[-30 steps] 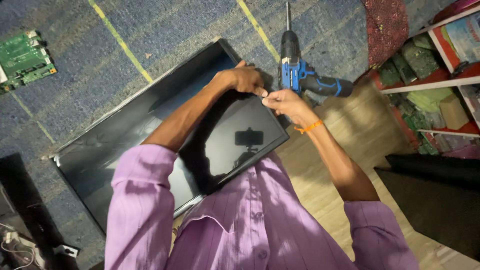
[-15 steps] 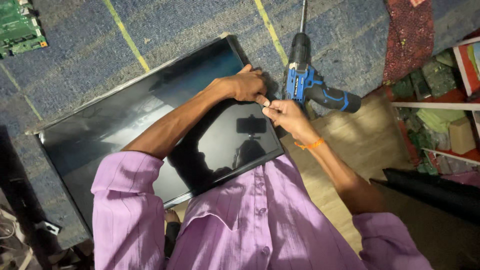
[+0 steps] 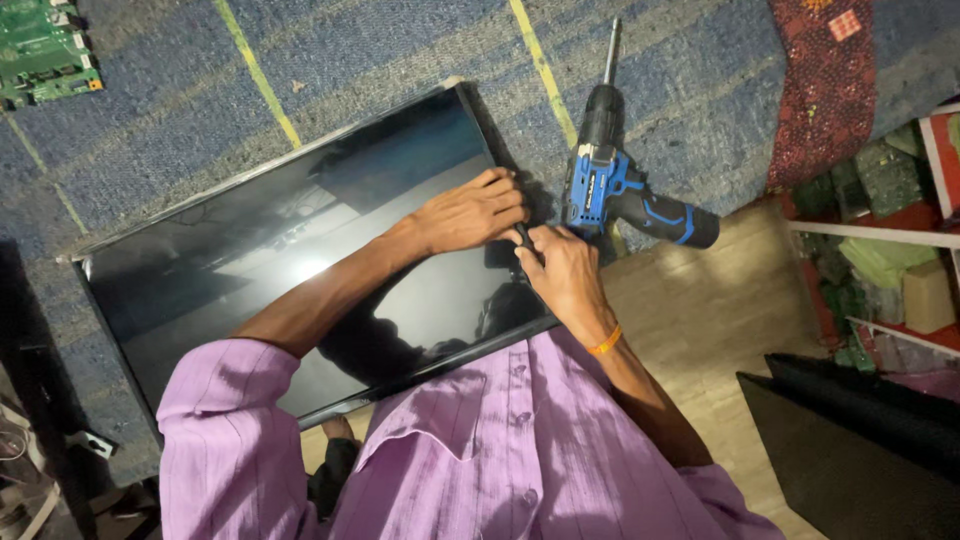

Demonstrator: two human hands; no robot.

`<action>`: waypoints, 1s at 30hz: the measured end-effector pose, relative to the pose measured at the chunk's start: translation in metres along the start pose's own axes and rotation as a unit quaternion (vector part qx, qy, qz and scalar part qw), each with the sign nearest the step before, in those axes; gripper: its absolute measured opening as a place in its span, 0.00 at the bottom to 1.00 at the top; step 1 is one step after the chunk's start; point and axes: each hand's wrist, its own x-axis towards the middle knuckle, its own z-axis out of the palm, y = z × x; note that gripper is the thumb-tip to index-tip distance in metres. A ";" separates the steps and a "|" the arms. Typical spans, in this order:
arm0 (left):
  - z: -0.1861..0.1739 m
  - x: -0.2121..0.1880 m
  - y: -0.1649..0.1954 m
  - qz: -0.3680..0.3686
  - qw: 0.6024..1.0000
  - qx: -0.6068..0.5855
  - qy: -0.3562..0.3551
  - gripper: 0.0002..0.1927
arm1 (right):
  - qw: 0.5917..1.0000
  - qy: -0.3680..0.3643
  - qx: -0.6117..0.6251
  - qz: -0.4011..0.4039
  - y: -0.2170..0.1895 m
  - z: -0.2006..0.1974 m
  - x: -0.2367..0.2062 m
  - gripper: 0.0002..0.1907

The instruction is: The person removes the outer frame from a flat-screen television, wipes the frame with a cloth, and sets it aside. They then flip the television over on the workbench and use a cordless drill to unscrew and open the back panel, exposing the internal circuit boards.

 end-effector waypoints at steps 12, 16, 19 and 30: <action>-0.014 0.056 -0.028 -0.130 0.930 -0.108 -0.326 0.19 | 0.894 -0.101 0.394 0.189 0.048 0.022 0.007 0.11; 0.005 0.069 -0.045 -0.156 0.887 -0.196 -0.387 0.19 | 0.861 -0.139 0.451 0.188 0.059 0.028 0.006 0.10; 0.019 0.070 -0.050 -0.169 0.867 -0.194 -0.427 0.20 | 0.859 -0.149 0.446 0.202 0.062 0.027 0.005 0.09; 0.022 0.060 -0.046 -0.139 0.897 -0.207 -0.365 0.21 | 0.912 -0.154 0.347 0.156 0.072 0.035 0.010 0.13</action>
